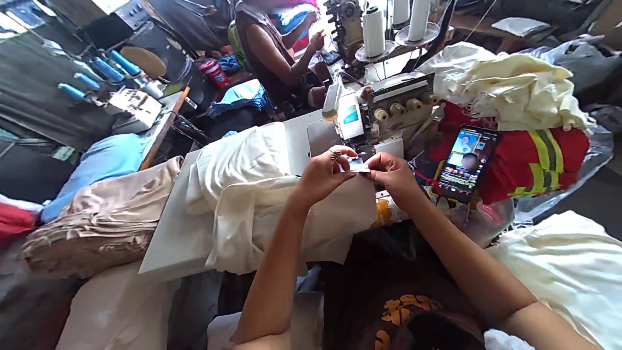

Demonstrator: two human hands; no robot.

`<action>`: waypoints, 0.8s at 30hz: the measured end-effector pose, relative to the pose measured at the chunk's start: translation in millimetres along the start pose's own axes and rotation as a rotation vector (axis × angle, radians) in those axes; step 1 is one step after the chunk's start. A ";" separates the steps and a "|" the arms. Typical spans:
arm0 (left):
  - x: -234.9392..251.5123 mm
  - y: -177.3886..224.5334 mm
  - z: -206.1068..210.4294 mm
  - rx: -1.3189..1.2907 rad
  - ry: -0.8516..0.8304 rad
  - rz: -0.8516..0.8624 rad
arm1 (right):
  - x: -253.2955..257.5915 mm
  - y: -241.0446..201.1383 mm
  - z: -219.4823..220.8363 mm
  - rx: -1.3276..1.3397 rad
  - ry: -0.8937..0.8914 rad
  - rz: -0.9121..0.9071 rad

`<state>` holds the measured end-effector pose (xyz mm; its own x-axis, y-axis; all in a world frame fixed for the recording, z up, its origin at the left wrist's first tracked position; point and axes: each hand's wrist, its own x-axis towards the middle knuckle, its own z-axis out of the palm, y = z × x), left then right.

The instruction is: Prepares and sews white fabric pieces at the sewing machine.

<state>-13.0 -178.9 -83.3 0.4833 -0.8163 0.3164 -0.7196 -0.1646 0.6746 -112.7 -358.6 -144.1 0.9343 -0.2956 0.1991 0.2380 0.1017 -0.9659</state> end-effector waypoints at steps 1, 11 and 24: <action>1.6 3.2 2.0 -0.003 -0.003 0.005 | 0.3 3.0 -1.2 -0.008 0.016 -0.009; 26.0 -27.3 11.4 -0.071 0.338 -0.148 | -19.4 53.2 -3.6 -0.103 -0.144 0.051; 29.3 -58.6 25.7 0.076 0.415 -0.284 | -50.3 83.2 -8.8 0.043 -0.123 0.096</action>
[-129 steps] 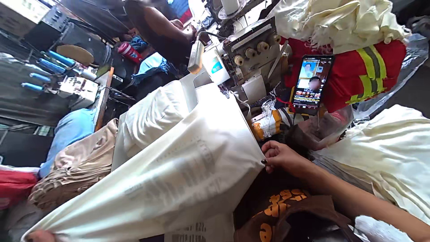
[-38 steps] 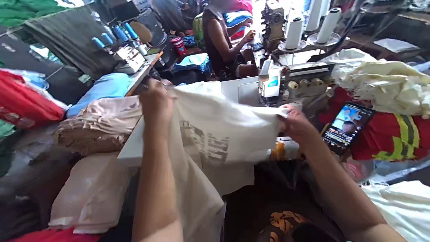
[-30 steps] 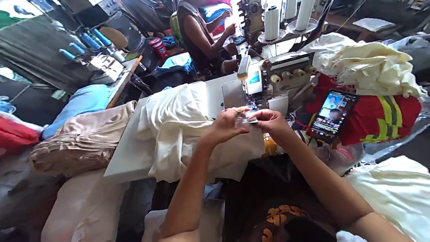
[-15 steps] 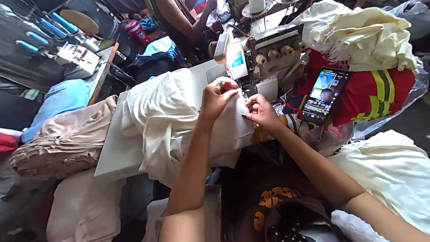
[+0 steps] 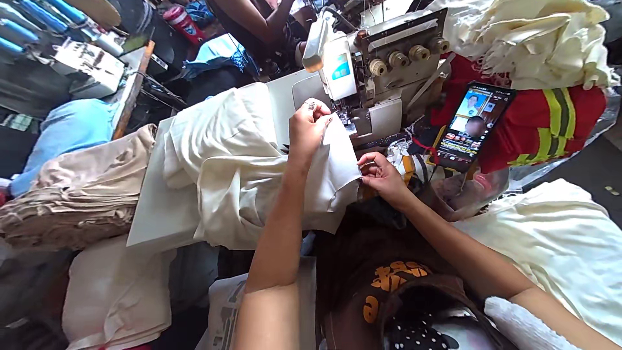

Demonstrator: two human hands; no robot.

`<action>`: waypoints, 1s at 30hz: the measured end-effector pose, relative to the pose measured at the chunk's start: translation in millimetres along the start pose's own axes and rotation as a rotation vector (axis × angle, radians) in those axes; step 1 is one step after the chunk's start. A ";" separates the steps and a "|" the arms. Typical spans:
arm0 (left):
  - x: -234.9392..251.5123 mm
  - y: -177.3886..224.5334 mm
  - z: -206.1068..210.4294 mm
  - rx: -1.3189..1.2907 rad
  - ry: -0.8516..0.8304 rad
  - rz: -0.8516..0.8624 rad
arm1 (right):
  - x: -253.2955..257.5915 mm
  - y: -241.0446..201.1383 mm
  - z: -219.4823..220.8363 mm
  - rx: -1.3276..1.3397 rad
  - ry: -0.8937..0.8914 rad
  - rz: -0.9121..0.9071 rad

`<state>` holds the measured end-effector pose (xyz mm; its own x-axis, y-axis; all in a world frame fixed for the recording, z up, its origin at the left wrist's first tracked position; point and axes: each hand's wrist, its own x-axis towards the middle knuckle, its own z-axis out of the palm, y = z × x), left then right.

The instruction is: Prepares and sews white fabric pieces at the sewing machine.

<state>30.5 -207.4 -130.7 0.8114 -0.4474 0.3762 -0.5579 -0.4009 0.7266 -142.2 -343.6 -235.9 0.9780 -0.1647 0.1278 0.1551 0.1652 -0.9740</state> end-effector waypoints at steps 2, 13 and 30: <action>-0.6 1.5 0.1 0.024 0.006 -0.003 | 0.3 0.5 2.9 0.024 0.047 -0.013; -17.8 1.3 12.6 0.522 0.136 0.287 | -1.9 -2.8 2.4 -0.020 0.095 0.085; -92.5 39.5 59.6 0.783 0.145 0.173 | -31.5 -18.0 -2.9 0.078 0.068 0.299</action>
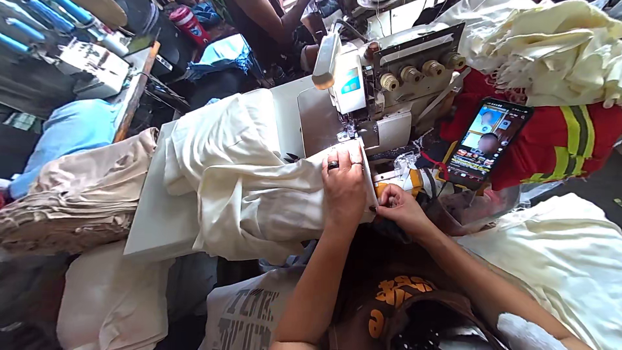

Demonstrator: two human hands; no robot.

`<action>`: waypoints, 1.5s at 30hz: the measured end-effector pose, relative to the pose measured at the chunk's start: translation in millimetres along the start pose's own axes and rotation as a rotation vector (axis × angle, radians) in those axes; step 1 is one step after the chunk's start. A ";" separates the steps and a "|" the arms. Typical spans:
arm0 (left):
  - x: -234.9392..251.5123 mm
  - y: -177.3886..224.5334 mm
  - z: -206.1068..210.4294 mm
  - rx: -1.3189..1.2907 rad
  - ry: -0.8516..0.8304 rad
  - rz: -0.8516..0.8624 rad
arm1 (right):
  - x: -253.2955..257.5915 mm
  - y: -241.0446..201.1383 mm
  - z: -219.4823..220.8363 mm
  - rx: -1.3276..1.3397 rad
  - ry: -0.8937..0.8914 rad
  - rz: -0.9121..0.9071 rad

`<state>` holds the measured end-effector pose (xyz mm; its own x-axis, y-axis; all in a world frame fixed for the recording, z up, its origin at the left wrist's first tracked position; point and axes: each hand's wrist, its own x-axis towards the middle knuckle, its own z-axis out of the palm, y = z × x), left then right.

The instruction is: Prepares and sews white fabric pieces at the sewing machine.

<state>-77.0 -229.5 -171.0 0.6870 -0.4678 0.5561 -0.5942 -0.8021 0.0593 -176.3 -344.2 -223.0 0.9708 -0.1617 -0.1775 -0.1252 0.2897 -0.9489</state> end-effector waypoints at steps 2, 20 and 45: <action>3.7 -1.1 1.5 -0.006 0.010 -0.003 | 1.3 -5.5 1.4 0.064 0.000 0.018; 105.4 -76.0 14.7 -0.373 -0.369 -0.124 | 65.5 -50.4 13.8 -0.159 0.043 -0.412; -56.2 -64.0 -83.3 -0.582 0.605 -0.405 | 74.5 -72.1 55.6 -0.584 -0.263 -0.478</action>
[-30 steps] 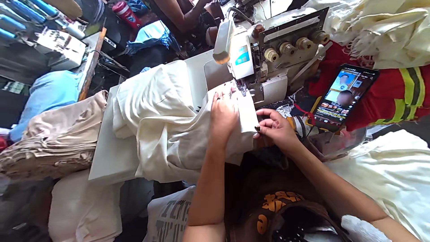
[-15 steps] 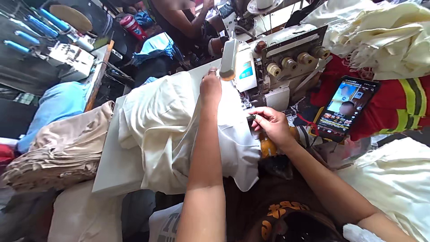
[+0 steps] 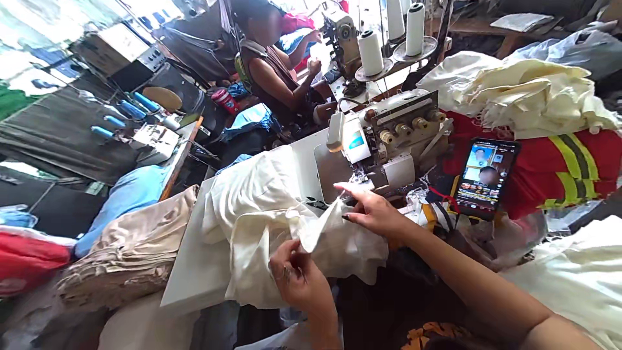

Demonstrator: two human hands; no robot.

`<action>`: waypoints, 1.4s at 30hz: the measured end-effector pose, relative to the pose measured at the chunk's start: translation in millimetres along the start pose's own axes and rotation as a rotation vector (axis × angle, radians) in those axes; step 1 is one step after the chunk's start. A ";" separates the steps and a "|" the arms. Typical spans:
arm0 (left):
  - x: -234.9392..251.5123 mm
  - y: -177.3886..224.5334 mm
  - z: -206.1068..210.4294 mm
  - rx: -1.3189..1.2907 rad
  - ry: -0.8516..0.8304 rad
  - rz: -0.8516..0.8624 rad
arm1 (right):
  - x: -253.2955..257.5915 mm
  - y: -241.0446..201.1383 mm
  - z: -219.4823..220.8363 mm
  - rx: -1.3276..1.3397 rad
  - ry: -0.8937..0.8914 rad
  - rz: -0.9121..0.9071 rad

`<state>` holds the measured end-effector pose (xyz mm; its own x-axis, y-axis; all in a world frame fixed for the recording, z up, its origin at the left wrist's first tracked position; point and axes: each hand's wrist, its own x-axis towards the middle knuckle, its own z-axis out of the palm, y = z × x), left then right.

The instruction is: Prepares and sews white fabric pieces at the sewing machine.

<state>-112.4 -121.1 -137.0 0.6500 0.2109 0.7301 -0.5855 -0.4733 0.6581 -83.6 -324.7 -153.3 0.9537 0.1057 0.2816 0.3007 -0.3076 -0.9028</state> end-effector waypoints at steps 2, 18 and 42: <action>-10.2 2.6 -5.3 -0.123 -0.019 0.029 | -10.1 5.2 0.9 -0.025 -0.041 -0.066; 177.9 5.4 86.6 0.028 -0.414 0.466 | -57.5 2.0 -11.5 0.433 0.204 0.386; 7.9 -4.7 86.1 0.008 -0.824 0.345 | -66.7 36.3 -31.9 0.295 0.467 0.020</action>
<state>-62.8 -190.8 -150.2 0.5823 -0.6240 0.5211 -0.8112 -0.4039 0.4228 -136.0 -373.1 -194.5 0.8819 -0.3485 0.3176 0.3316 -0.0205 -0.9432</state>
